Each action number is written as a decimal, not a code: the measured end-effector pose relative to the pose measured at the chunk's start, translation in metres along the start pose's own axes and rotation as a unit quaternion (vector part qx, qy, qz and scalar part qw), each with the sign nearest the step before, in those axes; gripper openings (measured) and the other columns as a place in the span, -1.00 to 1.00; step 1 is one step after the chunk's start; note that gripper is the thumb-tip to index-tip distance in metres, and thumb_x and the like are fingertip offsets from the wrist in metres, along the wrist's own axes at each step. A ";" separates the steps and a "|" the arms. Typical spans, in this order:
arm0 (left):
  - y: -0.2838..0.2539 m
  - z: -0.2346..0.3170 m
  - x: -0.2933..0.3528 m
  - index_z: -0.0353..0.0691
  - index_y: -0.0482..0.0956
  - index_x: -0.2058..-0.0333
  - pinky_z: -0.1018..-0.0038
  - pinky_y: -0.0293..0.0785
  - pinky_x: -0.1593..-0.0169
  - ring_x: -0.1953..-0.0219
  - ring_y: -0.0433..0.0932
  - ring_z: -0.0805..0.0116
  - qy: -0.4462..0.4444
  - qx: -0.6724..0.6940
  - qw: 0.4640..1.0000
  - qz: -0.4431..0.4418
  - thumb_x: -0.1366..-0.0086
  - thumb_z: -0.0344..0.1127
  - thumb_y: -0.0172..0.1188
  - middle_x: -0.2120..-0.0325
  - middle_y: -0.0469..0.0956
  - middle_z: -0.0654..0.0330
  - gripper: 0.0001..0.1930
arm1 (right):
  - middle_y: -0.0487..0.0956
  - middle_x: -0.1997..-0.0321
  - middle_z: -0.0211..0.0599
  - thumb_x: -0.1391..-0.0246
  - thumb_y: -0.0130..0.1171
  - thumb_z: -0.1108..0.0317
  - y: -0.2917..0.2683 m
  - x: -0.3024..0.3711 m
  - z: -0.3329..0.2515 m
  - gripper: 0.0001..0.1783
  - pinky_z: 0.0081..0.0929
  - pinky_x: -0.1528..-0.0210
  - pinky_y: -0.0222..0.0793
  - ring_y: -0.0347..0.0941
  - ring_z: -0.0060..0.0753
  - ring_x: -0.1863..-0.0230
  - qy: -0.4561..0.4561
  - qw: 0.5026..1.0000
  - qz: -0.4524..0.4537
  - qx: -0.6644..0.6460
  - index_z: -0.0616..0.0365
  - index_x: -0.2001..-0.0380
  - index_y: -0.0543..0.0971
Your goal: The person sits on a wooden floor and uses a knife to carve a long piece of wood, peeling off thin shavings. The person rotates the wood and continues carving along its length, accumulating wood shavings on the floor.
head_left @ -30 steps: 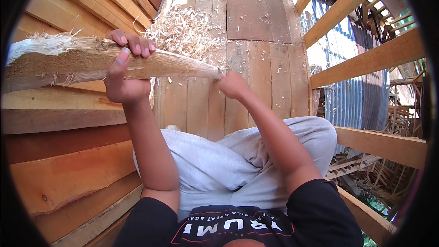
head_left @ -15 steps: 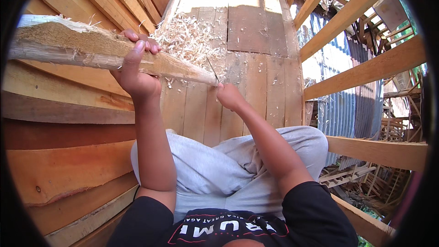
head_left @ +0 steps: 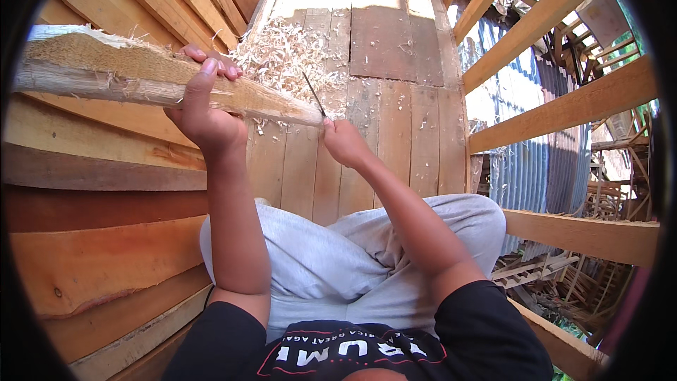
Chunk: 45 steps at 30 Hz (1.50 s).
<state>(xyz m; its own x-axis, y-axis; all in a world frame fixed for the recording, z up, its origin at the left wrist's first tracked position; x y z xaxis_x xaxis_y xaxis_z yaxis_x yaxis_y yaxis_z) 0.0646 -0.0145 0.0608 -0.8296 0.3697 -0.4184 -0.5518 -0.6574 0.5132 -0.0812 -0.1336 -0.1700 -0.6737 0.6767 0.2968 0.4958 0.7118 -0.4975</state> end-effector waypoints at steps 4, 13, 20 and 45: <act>-0.006 0.000 0.001 -0.21 0.37 0.30 0.36 0.33 0.20 0.45 0.33 0.36 -0.003 0.003 1.000 0.000 -0.05 -0.40 0.11 0.54 0.31 0.21 -0.80 | 0.53 0.31 0.38 -0.31 -0.18 0.13 -0.001 0.017 -0.027 -0.48 0.05 0.07 0.35 0.47 0.38 0.19 -0.003 0.999 0.021 0.032 0.44 0.37 0.54; -0.009 0.000 0.000 -0.18 0.35 0.27 0.36 0.32 0.17 0.42 0.31 0.37 -0.012 0.005 1.000 0.013 -0.11 -0.41 0.07 0.52 0.30 0.22 -0.82 | 0.54 0.42 0.31 -0.30 -0.18 0.16 -0.001 0.012 -0.033 -0.52 0.06 0.14 0.39 0.49 0.37 0.29 -0.086 0.994 0.058 0.017 0.40 0.40 0.52; -0.009 0.007 0.004 -0.26 0.37 0.32 0.40 0.37 0.26 0.50 0.34 0.36 0.014 0.010 1.000 0.011 -0.05 -0.44 0.10 0.58 0.33 0.18 -0.82 | 0.54 0.41 0.35 -0.29 -0.19 0.18 -0.009 0.047 -0.080 -0.52 0.07 0.14 0.41 0.51 0.35 0.29 -0.075 0.996 0.007 0.053 0.46 0.36 0.52; -0.020 0.004 0.002 -0.24 0.36 0.32 0.40 0.37 0.26 0.48 0.34 0.38 0.007 0.015 0.999 0.029 -0.07 -0.47 0.09 0.57 0.33 0.19 -0.82 | 0.56 0.26 0.33 -0.29 -0.19 0.21 -0.005 0.046 -0.083 -0.54 0.03 0.04 0.39 0.50 0.33 0.15 -0.067 0.996 -0.013 0.063 0.46 0.32 0.54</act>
<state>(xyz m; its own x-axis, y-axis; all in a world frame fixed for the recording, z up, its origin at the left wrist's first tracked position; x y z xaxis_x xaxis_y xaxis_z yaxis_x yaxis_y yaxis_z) 0.0738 0.0017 0.0531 -0.8586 0.3220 -0.3988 -0.5059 -0.6574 0.5584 -0.0692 -0.0910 -0.0865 -0.7570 0.6211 0.2031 0.4107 0.6939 -0.5914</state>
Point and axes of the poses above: each hand's wrist, its own x-axis away from the middle knuckle, its own y-axis out of the palm, z = x × y, the point moved 7 cm from there along -x, towards the middle knuckle
